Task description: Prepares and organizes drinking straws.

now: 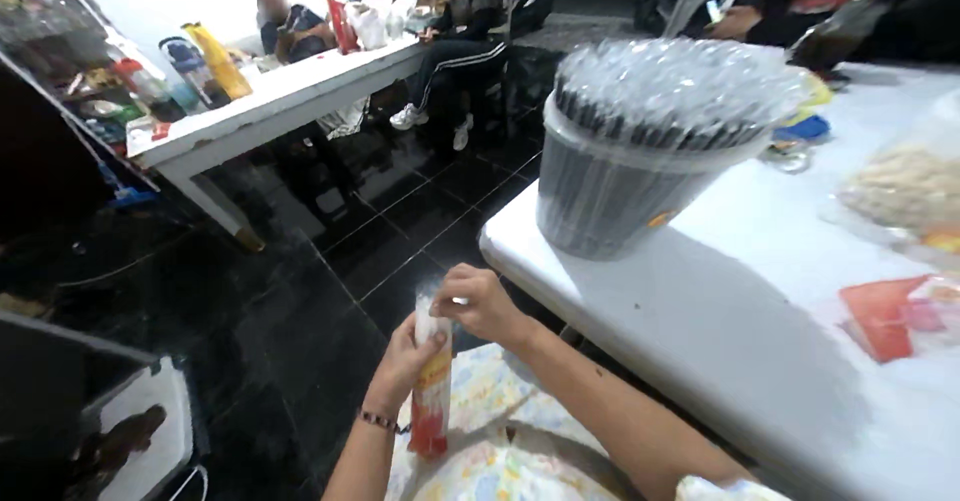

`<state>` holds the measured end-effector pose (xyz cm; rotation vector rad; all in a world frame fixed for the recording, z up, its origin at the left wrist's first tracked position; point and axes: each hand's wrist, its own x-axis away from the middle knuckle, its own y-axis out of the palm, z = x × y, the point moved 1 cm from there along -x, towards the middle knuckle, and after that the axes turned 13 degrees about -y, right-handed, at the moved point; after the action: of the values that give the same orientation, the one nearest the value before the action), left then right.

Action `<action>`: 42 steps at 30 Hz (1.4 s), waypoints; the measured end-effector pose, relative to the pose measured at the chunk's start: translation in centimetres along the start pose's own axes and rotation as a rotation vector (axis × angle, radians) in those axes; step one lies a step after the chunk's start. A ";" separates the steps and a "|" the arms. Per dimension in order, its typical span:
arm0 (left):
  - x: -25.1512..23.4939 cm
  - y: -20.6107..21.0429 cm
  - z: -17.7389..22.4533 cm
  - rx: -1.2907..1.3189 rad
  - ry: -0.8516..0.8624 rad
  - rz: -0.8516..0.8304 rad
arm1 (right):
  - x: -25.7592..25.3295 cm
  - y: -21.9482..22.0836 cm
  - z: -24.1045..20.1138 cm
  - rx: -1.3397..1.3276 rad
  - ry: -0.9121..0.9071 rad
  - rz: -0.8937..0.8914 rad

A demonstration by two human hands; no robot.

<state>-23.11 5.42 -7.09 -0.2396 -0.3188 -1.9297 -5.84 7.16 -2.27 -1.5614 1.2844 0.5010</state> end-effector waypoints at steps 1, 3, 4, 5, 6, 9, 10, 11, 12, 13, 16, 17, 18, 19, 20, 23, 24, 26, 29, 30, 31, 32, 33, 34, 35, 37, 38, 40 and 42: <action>0.2 0.0 0.1 -0.019 -0.003 -0.009 | -0.2 -0.4 -0.1 0.028 -0.036 -0.007; 0.6 0.3 0.4 -0.056 0.011 -0.033 | -0.3 -1.2 -0.8 0.024 -0.036 -0.008; 0.8 0.4 0.5 -0.061 0.033 -0.037 | -0.4 -1.5 -1.3 -0.009 0.007 0.021; 1.1 0.6 0.6 -0.056 0.068 -0.035 | -0.4 -1.9 -1.9 -0.065 0.090 0.058; 1.3 0.7 0.8 -0.041 0.104 -0.021 | -0.5 -2.3 -2.6 -0.133 0.192 0.087; 1.8 1.7 2.2 0.051 0.210 0.083 | -0.1 -3.1 -3.8 -0.335 0.409 0.091; 1.8 2.1 2.8 0.085 0.251 0.119 | 0.3 -3.0 -3.9 -0.374 0.443 0.068; 1.7 2.4 3.4 0.111 0.294 0.141 | 0.8 -2.9 -3.9 -0.399 0.457 0.040; 1.7 2.8 4.1 0.125 0.321 0.166 | 1.3 -2.6 -3.9 -0.419 0.465 0.010; 1.8 3.1 4.9 0.135 0.327 0.187 | 1.8 -2.3 -3.9 -0.436 0.484 -0.021; 2.2 4.1 7.0 0.204 0.279 0.232 | 2.9 -1.2 -4.1 -0.457 0.575 -0.089; 2.1 4.3 7.3 0.227 0.278 0.236 | 3.0 -0.9 -4.2 -0.452 0.616 -0.095; 1.8 4.4 7.4 0.247 0.281 0.233 | 3.1 -0.7 -4.4 -0.446 0.652 -0.086; 1.6 4.4 7.4 0.258 0.285 0.226 | 3.1 -0.6 -4.5 -0.440 0.678 -0.065; 1.4 4.4 7.4 0.267 0.284 0.217 | 3.2 -0.5 -4.5 -0.432 0.682 -0.037; 1.3 4.3 7.2 0.300 0.273 0.146 | 3.2 -0.8 -4.3 -0.419 0.649 0.021; 1.2 4.2 7.0 0.288 0.274 0.112 | 3.2 -1.0 -4.2 -0.412 0.642 0.028; 0.8 4.1 6.4 0.252 0.294 0.053 | 3.3 -1.3 -3.9 -0.390 0.642 0.033; 0.6 4.2 5.9 0.220 0.302 0.078 | 3.4 -1.6 -3.6 -0.416 0.660 -0.002; 0.6 4.3 5.9 0.209 0.298 0.094 | 3.4 -1.7 -3.5 -0.429 0.665 -0.026; 0.7 4.5 5.9 0.199 0.302 0.095 | 3.4 -2.0 -3.6 -0.442 0.664 -0.048; 0.7 4.7 5.9 0.183 0.318 0.083 | 3.4 -2.3 -3.7 -0.452 0.659 -0.062; 0.8 5.0 6.0 0.162 0.346 0.054 | 3.3 -2.7 -3.9 -0.461 0.649 -0.067; 0.9 5.3 6.1 0.134 0.384 0.009 | 3.1 -3.1 -4.2 -0.476 0.634 -0.062; 1.0 5.7 6.5 0.097 0.424 -0.042 | 2.7 -3.6 -4.5 -0.487 0.598 -0.047; 1.5 7.0 7.5 0.010 0.507 -0.117 | 2.0 -4.7 -5.4 -0.456 0.498 0.001; 1.9 7.7 8.2 -0.032 0.549 -0.143 | 1.5 -5.2 -6.0 -0.413 0.457 0.030; 2.6 8.7 10.1 -0.092 0.666 -0.199 | 0.2 -6.7 -7.0 -0.365 0.349 0.093; 2.7 9.1 12.5 -0.133 0.802 -0.283 | -1.3 -8.7 -8.4 -0.396 0.257 0.148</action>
<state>-15.48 4.02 6.50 0.5176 0.3263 -2.1539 -0.72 -0.21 5.99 -1.9135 1.5742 0.6974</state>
